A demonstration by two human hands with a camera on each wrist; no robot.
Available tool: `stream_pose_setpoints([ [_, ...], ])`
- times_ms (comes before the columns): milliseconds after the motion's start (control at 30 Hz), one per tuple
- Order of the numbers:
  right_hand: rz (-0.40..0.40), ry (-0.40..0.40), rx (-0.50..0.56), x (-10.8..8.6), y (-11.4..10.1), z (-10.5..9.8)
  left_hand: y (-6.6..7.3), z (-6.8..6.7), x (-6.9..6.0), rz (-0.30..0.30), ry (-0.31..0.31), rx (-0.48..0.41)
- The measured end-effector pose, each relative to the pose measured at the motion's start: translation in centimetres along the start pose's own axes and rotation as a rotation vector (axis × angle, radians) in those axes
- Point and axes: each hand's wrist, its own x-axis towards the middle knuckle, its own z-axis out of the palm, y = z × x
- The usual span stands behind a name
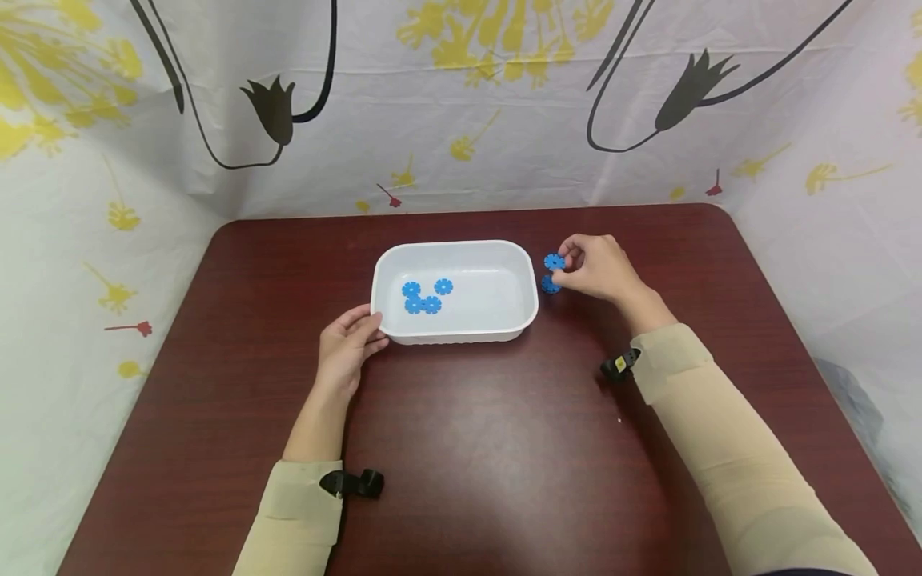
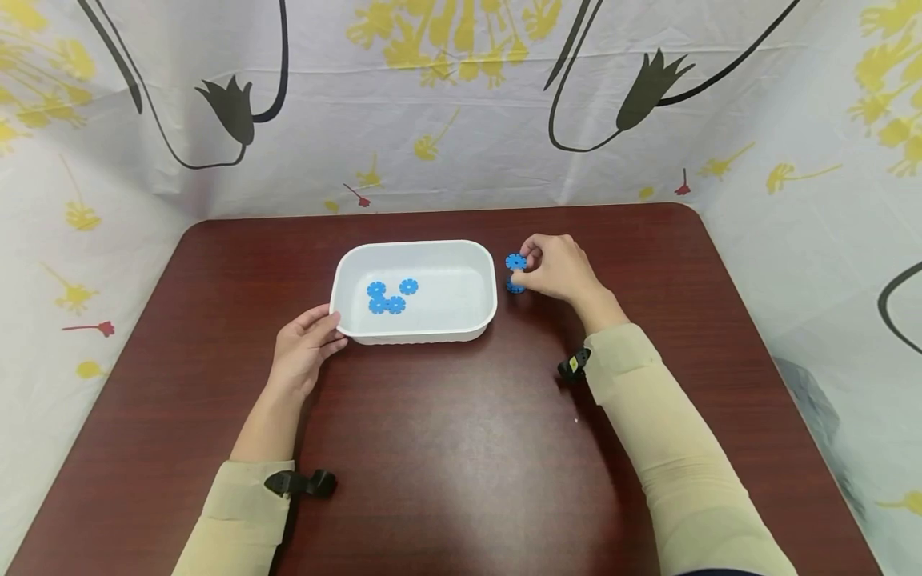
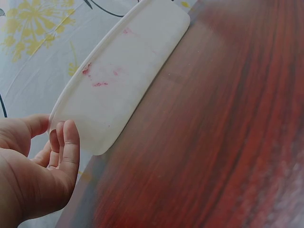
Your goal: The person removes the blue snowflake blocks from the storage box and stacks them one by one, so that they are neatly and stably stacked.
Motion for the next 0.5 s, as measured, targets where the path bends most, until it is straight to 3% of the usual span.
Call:
stream_pose_setpoints([
  [500, 0.013, -0.028, -0.039, -0.24, 1.04, 0.73, 0.06, 0.04, -0.1, 0.003, -0.003, -0.016],
])
